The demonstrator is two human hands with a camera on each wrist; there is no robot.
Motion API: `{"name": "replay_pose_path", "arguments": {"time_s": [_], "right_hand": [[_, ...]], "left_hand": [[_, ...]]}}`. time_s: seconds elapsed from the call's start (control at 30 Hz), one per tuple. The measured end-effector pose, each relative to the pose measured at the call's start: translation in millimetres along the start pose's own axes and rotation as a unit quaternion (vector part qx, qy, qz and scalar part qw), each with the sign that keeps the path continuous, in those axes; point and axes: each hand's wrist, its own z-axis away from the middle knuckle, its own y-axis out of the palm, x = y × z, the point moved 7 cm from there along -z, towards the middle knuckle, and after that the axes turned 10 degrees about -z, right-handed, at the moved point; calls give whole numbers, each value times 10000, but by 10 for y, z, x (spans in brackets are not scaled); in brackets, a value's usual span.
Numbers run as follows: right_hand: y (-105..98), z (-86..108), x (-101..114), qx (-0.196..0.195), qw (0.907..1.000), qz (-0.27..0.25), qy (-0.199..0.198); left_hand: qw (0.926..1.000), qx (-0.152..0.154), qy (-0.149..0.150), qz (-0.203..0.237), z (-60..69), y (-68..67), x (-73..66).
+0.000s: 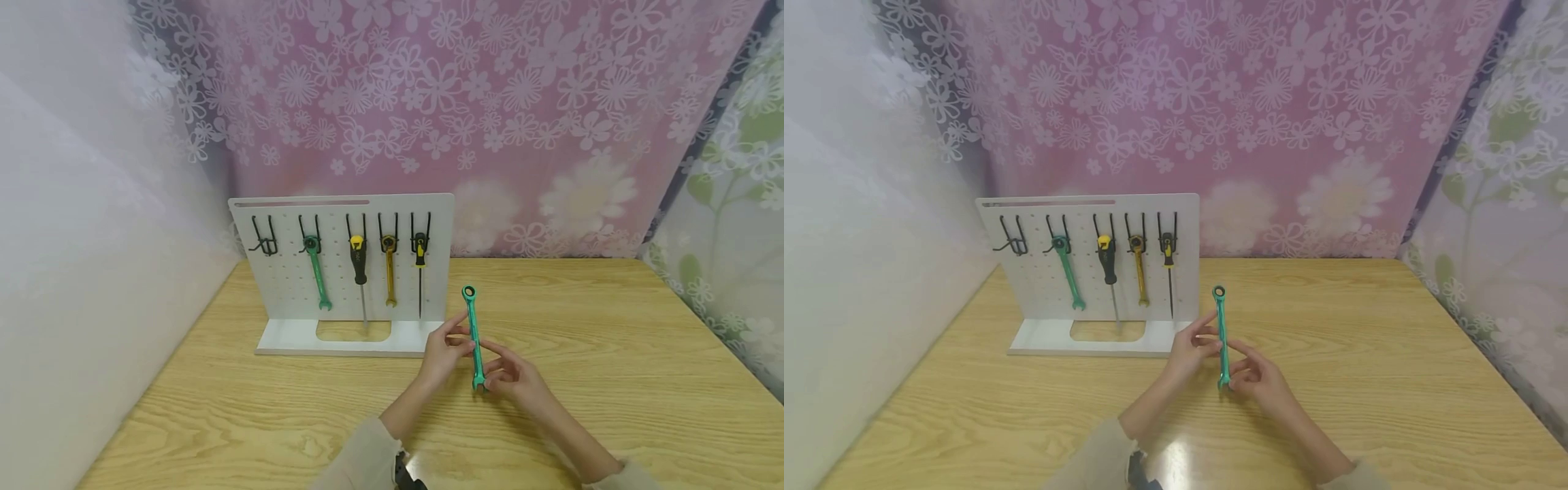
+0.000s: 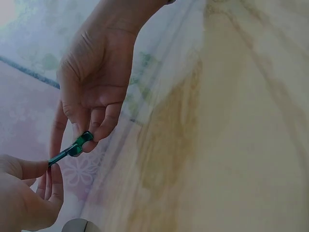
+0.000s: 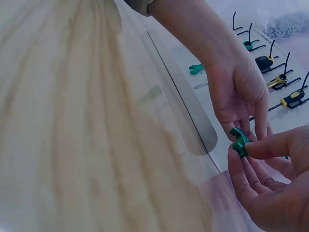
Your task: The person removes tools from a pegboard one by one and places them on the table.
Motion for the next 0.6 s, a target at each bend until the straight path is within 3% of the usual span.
{"name": "replay_pose_path", "arguments": {"time_s": [0.23, 0.6], "right_hand": [[44, 8, -34, -171, 9997, -62, 182], [123, 12, -107, -416, 9973, -158, 578]], "left_hand": [[9994, 60, -108, -325, 106, -22, 93], [9960, 294, -550, -639, 334, -59, 231]]}}
